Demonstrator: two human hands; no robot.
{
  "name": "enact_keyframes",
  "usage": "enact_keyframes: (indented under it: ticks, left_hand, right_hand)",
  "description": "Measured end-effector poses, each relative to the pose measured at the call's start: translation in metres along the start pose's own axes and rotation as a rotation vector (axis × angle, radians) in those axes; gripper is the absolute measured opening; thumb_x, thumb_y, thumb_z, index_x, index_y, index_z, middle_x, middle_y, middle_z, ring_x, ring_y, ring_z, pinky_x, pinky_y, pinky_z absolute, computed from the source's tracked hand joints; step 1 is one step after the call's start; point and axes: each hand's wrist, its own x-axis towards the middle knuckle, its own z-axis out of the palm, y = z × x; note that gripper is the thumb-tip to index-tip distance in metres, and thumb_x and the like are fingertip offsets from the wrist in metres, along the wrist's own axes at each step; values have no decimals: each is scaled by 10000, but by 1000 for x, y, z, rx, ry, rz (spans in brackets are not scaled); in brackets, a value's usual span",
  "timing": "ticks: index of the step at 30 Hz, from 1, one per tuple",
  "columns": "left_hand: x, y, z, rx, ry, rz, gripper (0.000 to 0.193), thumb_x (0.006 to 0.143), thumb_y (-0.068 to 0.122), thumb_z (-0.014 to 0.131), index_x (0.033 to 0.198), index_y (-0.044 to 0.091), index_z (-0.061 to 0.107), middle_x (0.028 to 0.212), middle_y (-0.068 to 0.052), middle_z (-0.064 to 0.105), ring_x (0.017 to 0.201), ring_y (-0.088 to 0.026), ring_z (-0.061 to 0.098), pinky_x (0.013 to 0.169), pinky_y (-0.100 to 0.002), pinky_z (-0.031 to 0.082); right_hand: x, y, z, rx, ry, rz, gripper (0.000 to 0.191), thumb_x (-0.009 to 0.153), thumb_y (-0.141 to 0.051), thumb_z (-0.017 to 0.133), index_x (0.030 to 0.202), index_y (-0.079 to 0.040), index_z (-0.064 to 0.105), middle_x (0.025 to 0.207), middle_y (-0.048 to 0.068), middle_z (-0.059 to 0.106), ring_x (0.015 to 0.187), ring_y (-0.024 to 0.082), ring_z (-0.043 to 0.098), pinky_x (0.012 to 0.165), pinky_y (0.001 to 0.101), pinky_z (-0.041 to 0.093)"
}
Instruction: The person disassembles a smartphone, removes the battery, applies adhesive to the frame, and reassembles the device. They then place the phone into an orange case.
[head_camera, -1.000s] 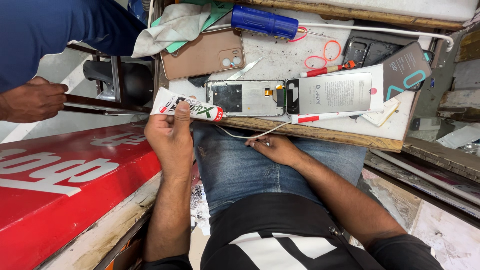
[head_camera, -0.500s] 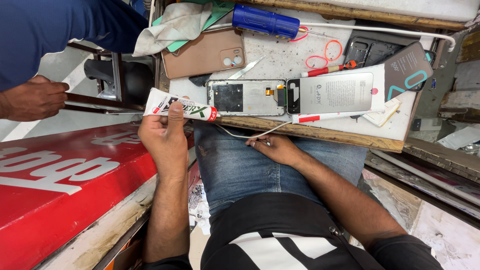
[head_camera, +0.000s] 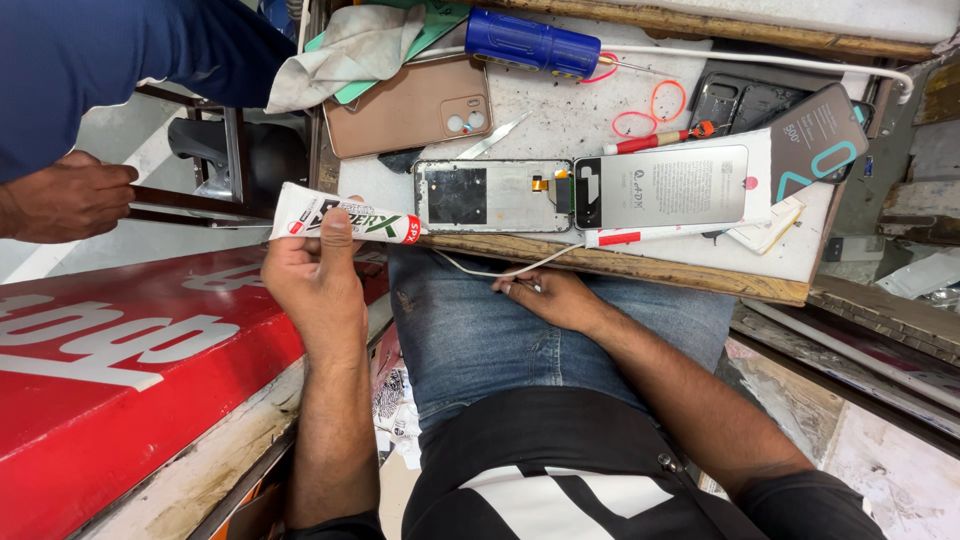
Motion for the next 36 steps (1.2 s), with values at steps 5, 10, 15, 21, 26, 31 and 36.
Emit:
enact_keyframes:
  ticks: [5,10,15,21,26,31,36]
  left_hand:
    - [1,3,-1,54,7,27,240,1048,174,727,1108,-54,684,917,-74,731,808,-78,656,729,-223,546]
    - [1,8,-2,15,6,32,245,1046,167,734,1118,-62,688,960,-86,742,834,-82,669,756,-230,563]
    - [1,10,-2,49,3,36,249,1048,179,727,1124,-57,697,955,-84,745,832,-79,673,757,-222,559]
    - [1,9,-2,91,-7,52,257,1049,194,728,1128,-49,702,964,-91,751,846,-86,682,768,-228,562]
    - [0,10,-1,137,12,61,249,1057,193,730,1113,-48,699,944,-103,743,848,-93,681,766,-235,567]
    - [-1,16,1,142,-9,63,272,1053,206,711,1151,-47,710,988,-104,767,884,-103,718,795,-241,588]
    - [1,17,3,102,0,79,270,1055,208,718,1138,-49,709,980,-102,758,880,-107,711,787,-243,578]
  right_hand:
    - [0,1,1,-6,10,-17,265,1030,-269,595,1205,-118,725,1164,37,756,1133,134,683,1024,306,540]
    - [1,2,1,6,8,-26,266,1028,-271,593,1209,-120,718,1160,35,753,1129,135,686,1018,305,544]
    - [2,2,0,-29,10,1,275,1028,-281,584,1209,-125,721,1162,29,754,1134,136,684,1025,305,537]
    - [2,1,0,-17,11,-7,273,1032,-282,580,1200,-122,724,1162,36,755,1141,138,684,1031,309,537]
    - [2,0,0,-36,8,2,273,1031,-282,581,1205,-125,720,1166,34,756,1144,135,686,1028,309,543]
    - [1,2,0,-14,8,-2,274,1028,-278,582,1216,-126,712,1174,34,752,1150,137,684,1033,308,542]
    - [2,6,0,-48,3,9,277,1033,-286,579,1215,-130,718,1174,33,752,1156,138,682,1041,310,535]
